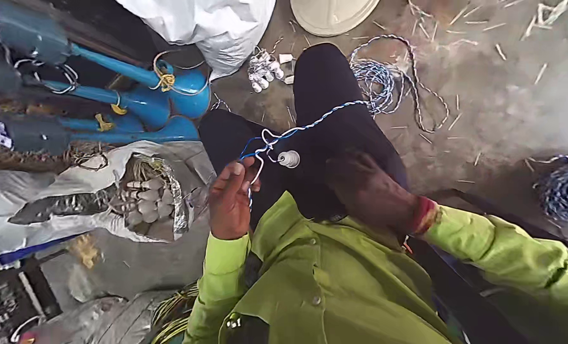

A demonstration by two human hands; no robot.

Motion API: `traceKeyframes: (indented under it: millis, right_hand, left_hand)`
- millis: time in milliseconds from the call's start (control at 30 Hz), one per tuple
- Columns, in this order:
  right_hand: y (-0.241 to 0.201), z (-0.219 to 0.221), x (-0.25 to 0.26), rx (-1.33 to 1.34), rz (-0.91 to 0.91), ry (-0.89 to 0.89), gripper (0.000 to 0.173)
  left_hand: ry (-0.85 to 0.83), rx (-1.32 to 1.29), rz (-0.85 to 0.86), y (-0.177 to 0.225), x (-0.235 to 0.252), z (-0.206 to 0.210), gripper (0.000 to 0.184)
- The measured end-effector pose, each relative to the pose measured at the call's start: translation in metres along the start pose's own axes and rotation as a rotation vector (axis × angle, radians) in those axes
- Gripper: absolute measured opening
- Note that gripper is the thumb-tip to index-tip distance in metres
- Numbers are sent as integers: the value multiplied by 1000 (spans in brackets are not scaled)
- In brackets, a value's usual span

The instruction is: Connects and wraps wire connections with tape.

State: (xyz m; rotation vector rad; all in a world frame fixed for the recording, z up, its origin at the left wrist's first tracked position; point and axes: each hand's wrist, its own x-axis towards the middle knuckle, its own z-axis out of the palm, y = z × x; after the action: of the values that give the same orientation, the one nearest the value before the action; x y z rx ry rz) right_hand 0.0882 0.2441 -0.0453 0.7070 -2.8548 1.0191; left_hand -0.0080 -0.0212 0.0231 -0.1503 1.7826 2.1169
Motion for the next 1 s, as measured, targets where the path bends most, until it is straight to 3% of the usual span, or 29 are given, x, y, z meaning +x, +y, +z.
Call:
traceKeyframes:
  millis: [133, 267, 333, 400, 467, 567, 700, 767, 867, 933, 1000]
  right_hand:
    - [-12, 29, 82, -123, 62, -514, 8]
    - [-11, 77, 126, -338, 148, -672, 12]
    - [2, 100, 131, -409, 46, -795, 14]
    - [3, 91, 137, -369, 20, -865, 18]
    - [-5, 64, 133, -248, 153, -713, 13]
    - [-9, 16, 105, 29, 289, -154, 20]
    - [-16, -30, 66, 800, 577, 242, 15]
    - [-15, -34, 54, 1003, 639, 336, 15]
    - [-18, -39, 46, 1216, 678, 360, 13]
    - [-23, -43, 46, 1432, 694, 373, 12]
    - [-26, -46, 47, 1651, 749, 377, 10]
  left_hand:
    - [12, 58, 132, 11, 24, 6, 23]
    - [14, 19, 231, 28, 38, 27, 26]
    - [30, -9, 221, 27, 42, 32, 26]
    - [28, -51, 203, 21, 45, 33, 26]
    - [39, -48, 191, 13, 42, 29, 25]
    - [72, 23, 208, 3, 33, 21, 26]
    - [-49, 61, 144, -6, 22, 23, 59]
    - [-149, 51, 193, -11, 22, 29, 52]
    - [-248, 115, 311, -17, 16, 39, 20]
    - [-279, 192, 333, -15, 12, 45, 15]
    - [-293, 273, 335, -16, 10, 50, 22]
